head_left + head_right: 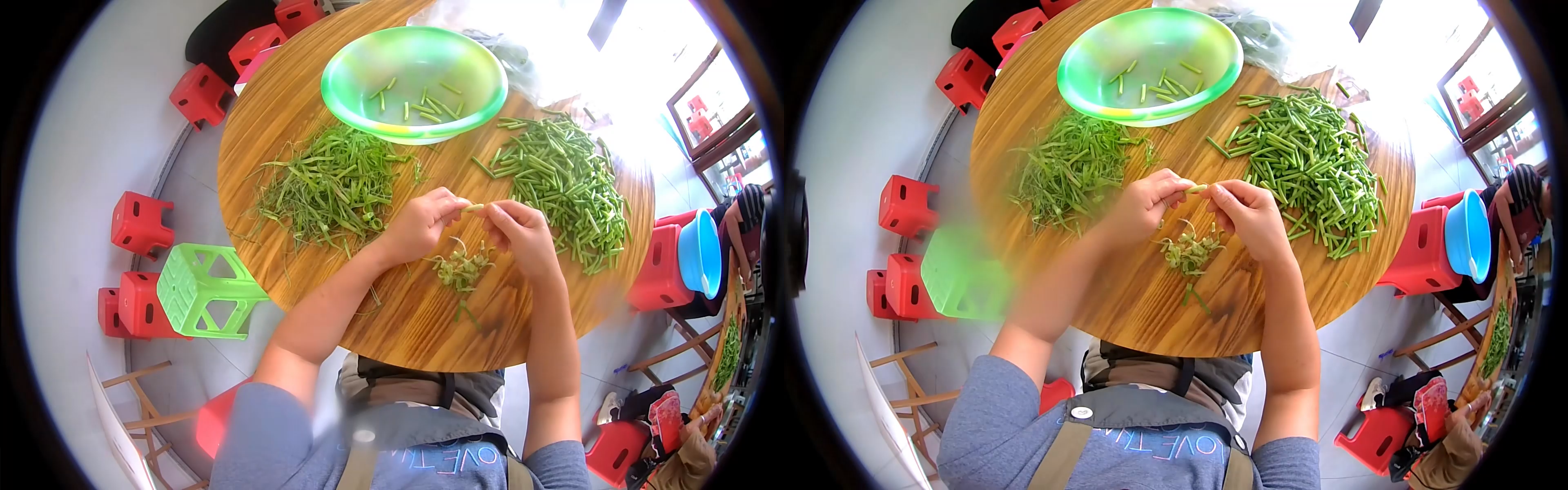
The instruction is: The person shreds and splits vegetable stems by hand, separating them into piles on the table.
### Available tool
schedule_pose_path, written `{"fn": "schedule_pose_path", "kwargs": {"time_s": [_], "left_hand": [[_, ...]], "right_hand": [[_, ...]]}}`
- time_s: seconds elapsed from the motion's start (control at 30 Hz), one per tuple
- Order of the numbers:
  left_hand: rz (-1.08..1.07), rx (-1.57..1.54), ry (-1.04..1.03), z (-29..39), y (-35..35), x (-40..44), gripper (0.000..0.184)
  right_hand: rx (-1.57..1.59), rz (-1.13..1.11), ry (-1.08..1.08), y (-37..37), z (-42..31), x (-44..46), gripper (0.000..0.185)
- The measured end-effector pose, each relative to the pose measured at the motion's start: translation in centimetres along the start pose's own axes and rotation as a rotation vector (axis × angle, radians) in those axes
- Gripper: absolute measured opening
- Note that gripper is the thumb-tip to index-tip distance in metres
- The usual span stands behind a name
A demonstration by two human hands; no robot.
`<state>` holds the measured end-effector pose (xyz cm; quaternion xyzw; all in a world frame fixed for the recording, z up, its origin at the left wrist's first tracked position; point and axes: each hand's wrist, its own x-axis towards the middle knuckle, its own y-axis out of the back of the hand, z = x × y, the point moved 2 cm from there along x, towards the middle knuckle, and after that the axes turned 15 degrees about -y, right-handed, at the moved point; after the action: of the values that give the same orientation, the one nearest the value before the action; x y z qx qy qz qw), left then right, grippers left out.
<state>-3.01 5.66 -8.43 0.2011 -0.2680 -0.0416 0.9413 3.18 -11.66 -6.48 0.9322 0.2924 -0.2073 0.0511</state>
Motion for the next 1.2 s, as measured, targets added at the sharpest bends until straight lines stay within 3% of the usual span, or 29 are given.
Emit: {"fn": "schedule_pose_path", "kwargs": {"time_s": [0.27, 0.47, 0.73, 0.83, 0.93, 1.03, 1.2], "left_hand": [[-0.022, 0.003, -0.091, 0.2, 0.1, 0.0, 0.029], [-0.052, 0.013, -0.112, 0.3, 0.2, -0.1, 0.033], [-0.004, -0.048, -0.055, 0.1, -0.4, -0.1, 0.037], [0.118, -0.272, 0.064, -0.5, -1.4, -0.5, 0.038], [0.328, -0.049, -0.105, -0.1, -1.6, -0.1, 0.028], [0.332, 0.285, 0.001, 1.1, -0.9, 0.1, 0.029], [0.303, -0.4, 0.25, -0.1, -2.6, -0.5, 0.021]], "right_hand": [[0.152, -0.15, -0.162, 0.5, 0.6, 0.1, 0.016], [0.135, -0.14, -0.209, 0.5, 0.6, 0.1, 0.014], [0.229, -0.088, -0.095, 0.0, 0.8, 0.4, 0.014], [0.347, -0.12, -0.055, -0.4, 1.0, 0.4, 0.013], [0.272, -0.016, 0.005, -0.8, 0.8, 0.2, 0.012], [-0.087, 0.273, 0.212, -1.0, 0.9, 0.0, 0.009], [-0.241, 0.285, 0.44, -1.3, 1.2, -0.1, 0.008]]}}
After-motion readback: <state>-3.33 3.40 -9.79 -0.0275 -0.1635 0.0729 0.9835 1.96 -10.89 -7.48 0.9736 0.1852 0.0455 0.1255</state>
